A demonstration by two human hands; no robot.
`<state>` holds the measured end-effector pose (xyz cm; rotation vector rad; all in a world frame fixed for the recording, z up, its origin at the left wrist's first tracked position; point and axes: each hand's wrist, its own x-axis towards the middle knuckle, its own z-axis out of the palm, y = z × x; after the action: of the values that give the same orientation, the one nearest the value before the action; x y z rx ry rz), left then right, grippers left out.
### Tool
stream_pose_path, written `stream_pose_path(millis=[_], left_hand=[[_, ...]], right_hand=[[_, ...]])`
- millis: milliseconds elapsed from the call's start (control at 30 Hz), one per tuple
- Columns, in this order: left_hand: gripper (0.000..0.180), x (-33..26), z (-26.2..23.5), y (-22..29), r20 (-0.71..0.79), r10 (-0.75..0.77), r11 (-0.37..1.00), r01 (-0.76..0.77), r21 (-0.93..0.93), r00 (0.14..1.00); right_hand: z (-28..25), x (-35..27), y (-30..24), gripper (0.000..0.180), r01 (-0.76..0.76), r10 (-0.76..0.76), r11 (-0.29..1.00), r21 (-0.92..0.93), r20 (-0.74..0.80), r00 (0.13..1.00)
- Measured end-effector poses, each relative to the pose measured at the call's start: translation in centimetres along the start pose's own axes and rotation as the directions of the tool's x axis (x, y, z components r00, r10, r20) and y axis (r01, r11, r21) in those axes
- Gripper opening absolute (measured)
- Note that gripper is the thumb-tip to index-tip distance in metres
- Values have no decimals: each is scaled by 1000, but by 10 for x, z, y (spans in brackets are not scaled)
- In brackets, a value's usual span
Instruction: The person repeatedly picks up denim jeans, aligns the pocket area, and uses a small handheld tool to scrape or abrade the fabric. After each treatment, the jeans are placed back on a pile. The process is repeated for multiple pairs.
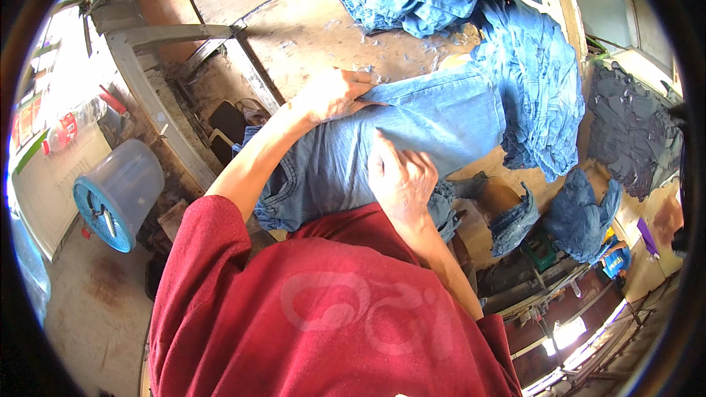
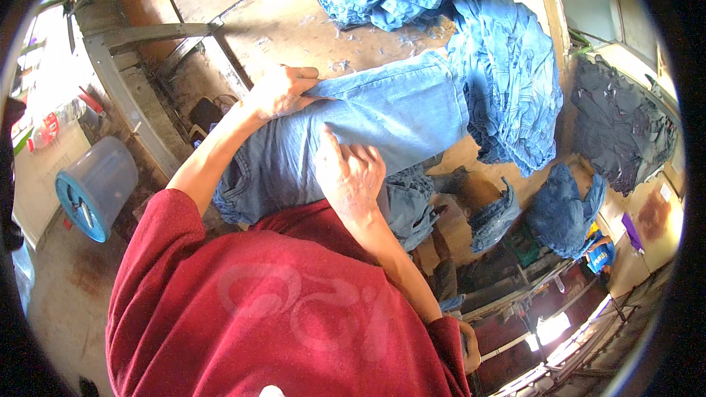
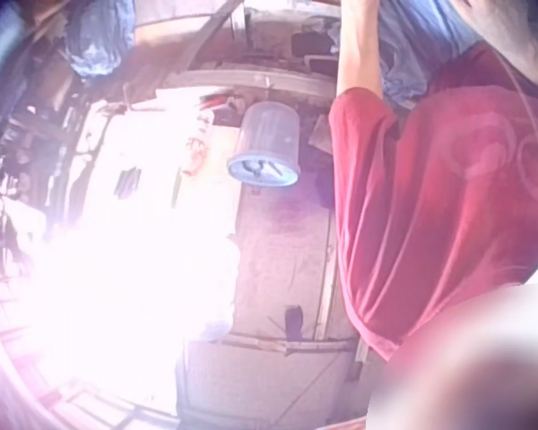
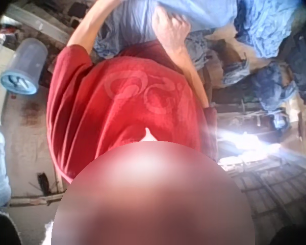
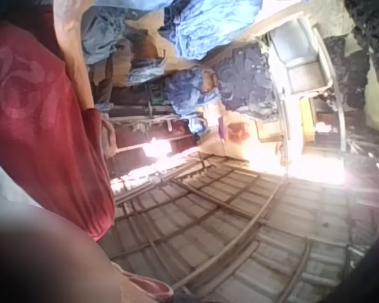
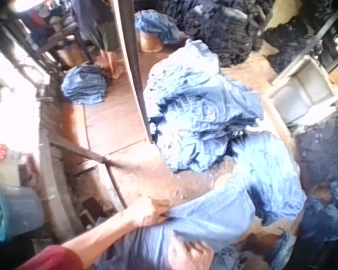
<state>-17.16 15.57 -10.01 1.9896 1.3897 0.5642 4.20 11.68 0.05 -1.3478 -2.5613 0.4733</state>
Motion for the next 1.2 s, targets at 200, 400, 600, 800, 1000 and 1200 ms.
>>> stream_pose_path(millis=[200,400,600,800,1000,1200], left_hand=[[33,-2,1,2,-46,-7,999,5,-42,999],[35,-1,0,2,19,-44,999,44,15,999],[37,-1,2,5,-63,-41,999,40,-9,997],[41,-1,4,3,-76,-34,999,36,20,997],[41,-2,8,1,-58,-54,998,56,43,997],[41,-3,13,-3,-56,-48,998,50,31,997]], right_hand=[[-5,-52,6,39,17,-15,998,65,-34,999],[-7,-69,9,34,23,-12,993,117,-98,995],[9,-12,10,24,-10,25,992,127,-116,993],[15,8,7,20,-2,9,998,65,-109,994],[12,-2,6,33,-9,9,1000,-9,-19,1000],[-16,-39,0,35,6,-4,998,57,-42,999]])
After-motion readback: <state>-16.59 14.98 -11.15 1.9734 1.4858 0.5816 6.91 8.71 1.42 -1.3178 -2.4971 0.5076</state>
